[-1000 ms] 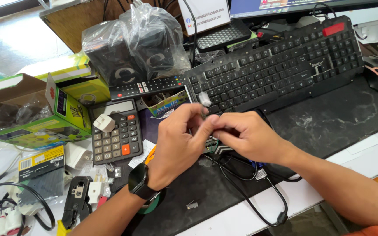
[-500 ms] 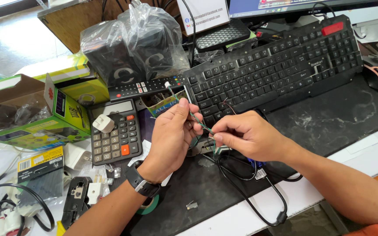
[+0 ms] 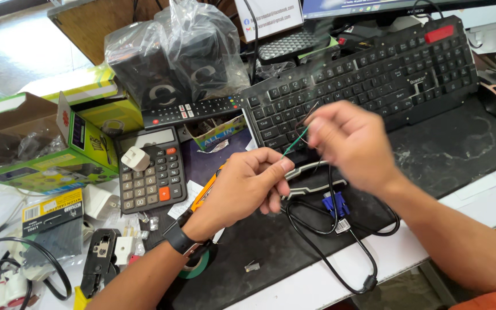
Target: The person sits at a cluttered workbench and splices wires by hand, twisting stripped wire ends together and joining them to a small connector. They occasionally pick up and set down pliers and other cables while working through the wire bundle.
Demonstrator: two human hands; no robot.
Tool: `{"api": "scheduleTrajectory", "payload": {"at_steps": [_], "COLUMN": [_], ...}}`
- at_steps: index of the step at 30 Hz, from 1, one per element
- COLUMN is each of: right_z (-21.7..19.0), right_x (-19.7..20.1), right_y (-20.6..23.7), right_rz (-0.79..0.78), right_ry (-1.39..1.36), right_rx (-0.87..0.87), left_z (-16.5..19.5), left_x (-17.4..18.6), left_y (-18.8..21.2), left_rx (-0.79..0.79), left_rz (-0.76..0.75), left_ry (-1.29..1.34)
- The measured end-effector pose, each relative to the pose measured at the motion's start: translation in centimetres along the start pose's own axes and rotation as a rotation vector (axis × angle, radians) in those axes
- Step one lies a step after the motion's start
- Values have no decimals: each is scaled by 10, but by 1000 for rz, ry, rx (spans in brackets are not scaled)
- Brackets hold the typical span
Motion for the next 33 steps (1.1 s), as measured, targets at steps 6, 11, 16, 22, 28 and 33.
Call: {"api": "scheduleTrajectory", "payload": {"at_steps": [6,11,16,22,28,33], "right_z": [-4,3,3,-1,0,-3], "right_x": [24,23,25,31,33,28], "right_y": [-14,-14,-14,-14,-19,-16], "right_rz": [112,156,197,192,170,-78], "right_ry": [-332,-283,-316,-357,-355,-293], "right_rx": [110,200,290,333,239,44], "left_z": [7,18,21,22,27,33], "left_x": [-3,10,10,-7,3,4], "left_y": [4,11,12,16,13,10], "left_rx": [105,211,156,-2,222,112], "left_rz": [-325,-525,-510,-67,-189,57], "left_ry": [142,196,-13,-664,-189,-326]}}
Point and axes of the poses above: each hand's wrist, its own y-axis away from the middle knuckle, its own x-axis out of the back of the hand, z = x × y, the point moved 2 cm from there along -y, towards the middle knuckle, and after that the axes turned 13 degrees about -z, right-handed, at the moved point
